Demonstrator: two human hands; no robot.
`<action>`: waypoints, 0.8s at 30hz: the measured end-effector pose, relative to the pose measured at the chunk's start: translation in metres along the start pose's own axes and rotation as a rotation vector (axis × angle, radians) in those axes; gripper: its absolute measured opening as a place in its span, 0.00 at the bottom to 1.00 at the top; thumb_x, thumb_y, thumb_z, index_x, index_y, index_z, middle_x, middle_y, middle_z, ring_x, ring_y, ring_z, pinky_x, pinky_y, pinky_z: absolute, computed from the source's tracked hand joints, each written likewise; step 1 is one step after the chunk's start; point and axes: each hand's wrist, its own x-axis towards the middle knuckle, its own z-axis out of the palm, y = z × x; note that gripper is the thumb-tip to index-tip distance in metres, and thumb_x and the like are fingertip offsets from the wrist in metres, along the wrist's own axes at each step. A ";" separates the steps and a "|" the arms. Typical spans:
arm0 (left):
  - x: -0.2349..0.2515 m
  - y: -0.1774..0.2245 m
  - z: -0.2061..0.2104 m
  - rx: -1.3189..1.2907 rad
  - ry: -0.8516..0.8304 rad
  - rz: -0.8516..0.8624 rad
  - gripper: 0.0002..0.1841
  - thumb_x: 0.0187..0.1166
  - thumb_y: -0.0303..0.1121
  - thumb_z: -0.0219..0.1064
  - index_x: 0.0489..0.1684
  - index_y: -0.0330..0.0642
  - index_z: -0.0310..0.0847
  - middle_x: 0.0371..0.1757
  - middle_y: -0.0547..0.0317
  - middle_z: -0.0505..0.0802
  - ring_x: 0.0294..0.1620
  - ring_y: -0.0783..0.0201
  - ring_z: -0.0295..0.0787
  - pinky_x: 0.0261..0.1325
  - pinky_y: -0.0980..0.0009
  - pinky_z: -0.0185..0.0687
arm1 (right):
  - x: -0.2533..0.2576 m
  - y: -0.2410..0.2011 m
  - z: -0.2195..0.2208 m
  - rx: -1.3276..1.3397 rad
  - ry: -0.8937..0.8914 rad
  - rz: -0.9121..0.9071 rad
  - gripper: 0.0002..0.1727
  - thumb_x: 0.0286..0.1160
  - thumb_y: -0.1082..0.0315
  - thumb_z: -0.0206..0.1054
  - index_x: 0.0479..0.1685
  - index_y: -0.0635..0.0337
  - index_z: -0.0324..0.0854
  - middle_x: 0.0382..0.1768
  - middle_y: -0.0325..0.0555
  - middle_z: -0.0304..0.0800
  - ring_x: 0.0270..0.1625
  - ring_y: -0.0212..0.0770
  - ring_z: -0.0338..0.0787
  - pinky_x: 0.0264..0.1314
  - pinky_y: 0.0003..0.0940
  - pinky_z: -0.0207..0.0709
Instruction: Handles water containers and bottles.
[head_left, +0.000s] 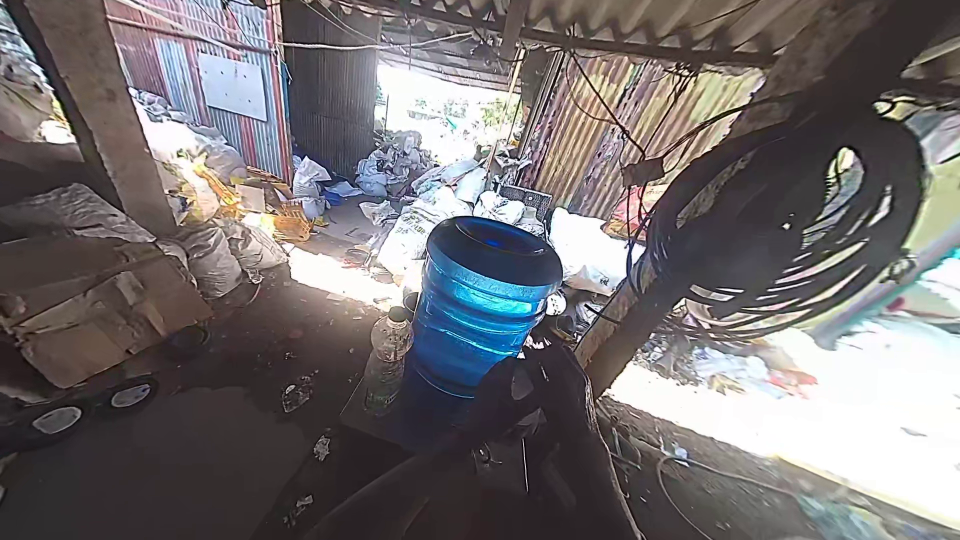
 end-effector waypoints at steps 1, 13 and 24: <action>0.001 -0.005 0.001 -0.005 0.004 0.006 0.32 0.76 0.44 0.70 0.72 0.25 0.77 0.71 0.36 0.87 0.75 0.49 0.82 0.81 0.57 0.69 | -0.001 0.004 0.004 0.012 0.016 -0.026 0.18 0.81 0.61 0.64 0.34 0.67 0.92 0.36 0.58 0.91 0.45 0.57 0.92 0.51 0.52 0.86; 0.008 -0.031 0.014 -0.051 0.079 0.194 0.27 0.76 0.37 0.73 0.68 0.25 0.79 0.64 0.38 0.89 0.70 0.60 0.85 0.78 0.66 0.74 | 0.047 0.028 -0.020 -0.224 -0.378 -0.573 0.27 0.83 0.52 0.60 0.21 0.67 0.83 0.26 0.59 0.87 0.40 0.62 0.92 0.41 0.54 0.83; 0.012 -0.026 0.029 0.071 0.145 0.133 0.26 0.77 0.38 0.72 0.70 0.29 0.79 0.66 0.44 0.90 0.71 0.66 0.84 0.78 0.69 0.75 | 0.060 0.062 -0.006 -0.052 -0.351 -0.715 0.29 0.86 0.53 0.55 0.20 0.65 0.83 0.23 0.56 0.86 0.35 0.59 0.92 0.35 0.54 0.82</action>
